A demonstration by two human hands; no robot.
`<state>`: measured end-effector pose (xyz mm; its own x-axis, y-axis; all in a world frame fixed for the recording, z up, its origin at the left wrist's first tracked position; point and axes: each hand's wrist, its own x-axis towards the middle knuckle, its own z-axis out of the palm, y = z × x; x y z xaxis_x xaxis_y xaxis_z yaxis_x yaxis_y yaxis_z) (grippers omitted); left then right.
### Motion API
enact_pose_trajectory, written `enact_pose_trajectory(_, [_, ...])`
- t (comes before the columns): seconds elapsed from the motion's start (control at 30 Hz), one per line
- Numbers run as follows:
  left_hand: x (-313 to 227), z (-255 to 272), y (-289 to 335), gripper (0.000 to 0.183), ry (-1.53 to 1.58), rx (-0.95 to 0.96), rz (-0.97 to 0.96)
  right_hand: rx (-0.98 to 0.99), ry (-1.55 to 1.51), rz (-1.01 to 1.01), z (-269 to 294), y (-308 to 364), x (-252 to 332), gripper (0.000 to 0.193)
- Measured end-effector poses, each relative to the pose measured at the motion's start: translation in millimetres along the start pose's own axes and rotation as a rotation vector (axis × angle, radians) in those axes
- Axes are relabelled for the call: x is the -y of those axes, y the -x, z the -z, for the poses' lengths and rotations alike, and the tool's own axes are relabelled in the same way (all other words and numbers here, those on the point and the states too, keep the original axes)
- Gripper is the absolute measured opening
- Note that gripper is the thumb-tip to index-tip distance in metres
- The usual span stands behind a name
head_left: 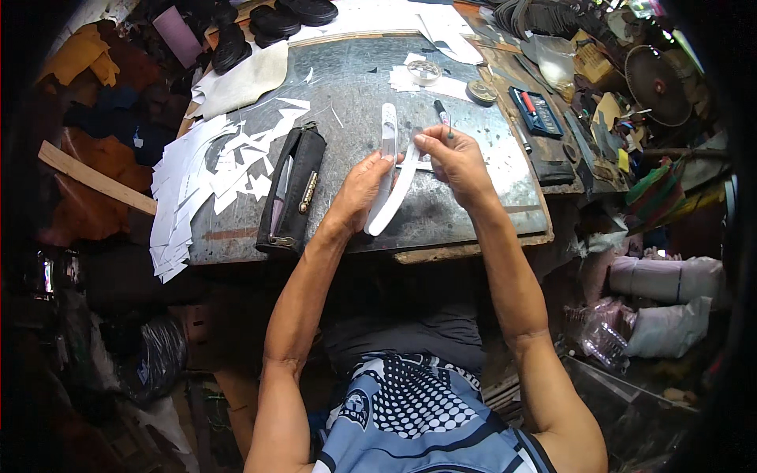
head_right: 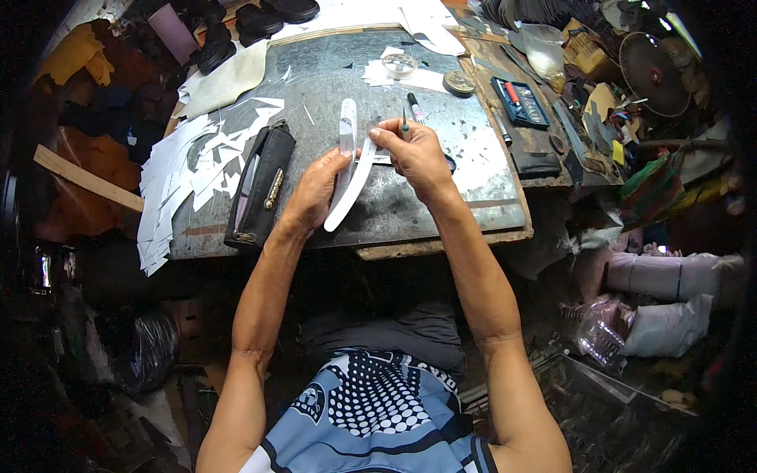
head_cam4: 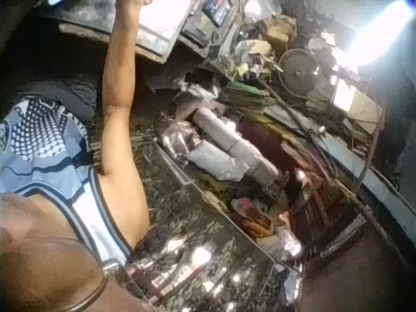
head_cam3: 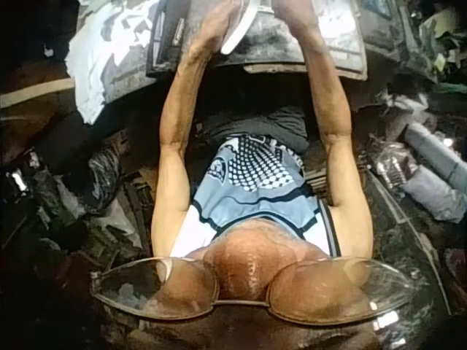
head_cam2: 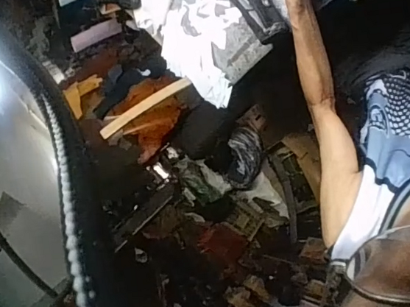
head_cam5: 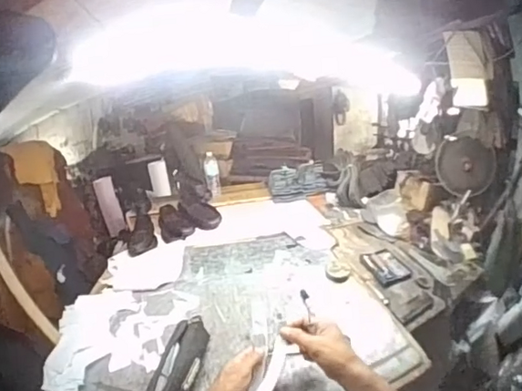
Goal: Mark and cut paper templates for shoe components.
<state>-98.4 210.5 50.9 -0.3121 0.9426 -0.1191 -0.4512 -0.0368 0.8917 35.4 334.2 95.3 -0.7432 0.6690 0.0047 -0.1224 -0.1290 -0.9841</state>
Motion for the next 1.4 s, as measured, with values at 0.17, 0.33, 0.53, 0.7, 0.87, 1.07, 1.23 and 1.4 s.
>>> enact_pose_trajectory(0.17, [-7, -2, 2, 0.036, -0.114, -0.043, 0.061, -0.072, 0.057, 0.060, -2, -11, -19, 0.012])
enact_pose_trajectory(0.33, [-6, 5, -9, 0.035, -0.170, -0.097, 0.101, -0.028, 0.074, -0.013, 13, -17, -17, 0.011])
enact_pose_trajectory(0.53, [-14, 3, -25, 0.031, -0.433, -0.165, 0.044, -0.039, 0.139, -0.055, 24, 2, 3, 0.014])
enact_pose_trajectory(0.7, [-29, 6, -34, 0.032, -0.452, -0.186, 0.052, 0.139, -0.011, 0.522, 4, 89, 71, 0.013])
enact_pose_trajectory(0.87, [-31, 6, -50, 0.031, -0.450, -0.168, 0.084, 0.346, -0.146, 0.697, -10, 122, 100, 0.012])
enact_pose_trajectory(1.07, [-26, 10, -69, 0.026, -0.529, -0.104, 0.074, 0.255, -0.162, 0.848, -9, 123, 100, 0.012])
enact_pose_trajectory(1.23, [-19, 14, -83, 0.018, -0.530, -0.165, 0.016, 0.239, -0.200, 0.848, -13, 125, 99, 0.013])
enact_pose_trajectory(1.4, [-29, 19, -108, 0.021, -0.610, -0.177, 0.041, -0.352, 0.677, 0.557, 8, 80, 94, 0.008])
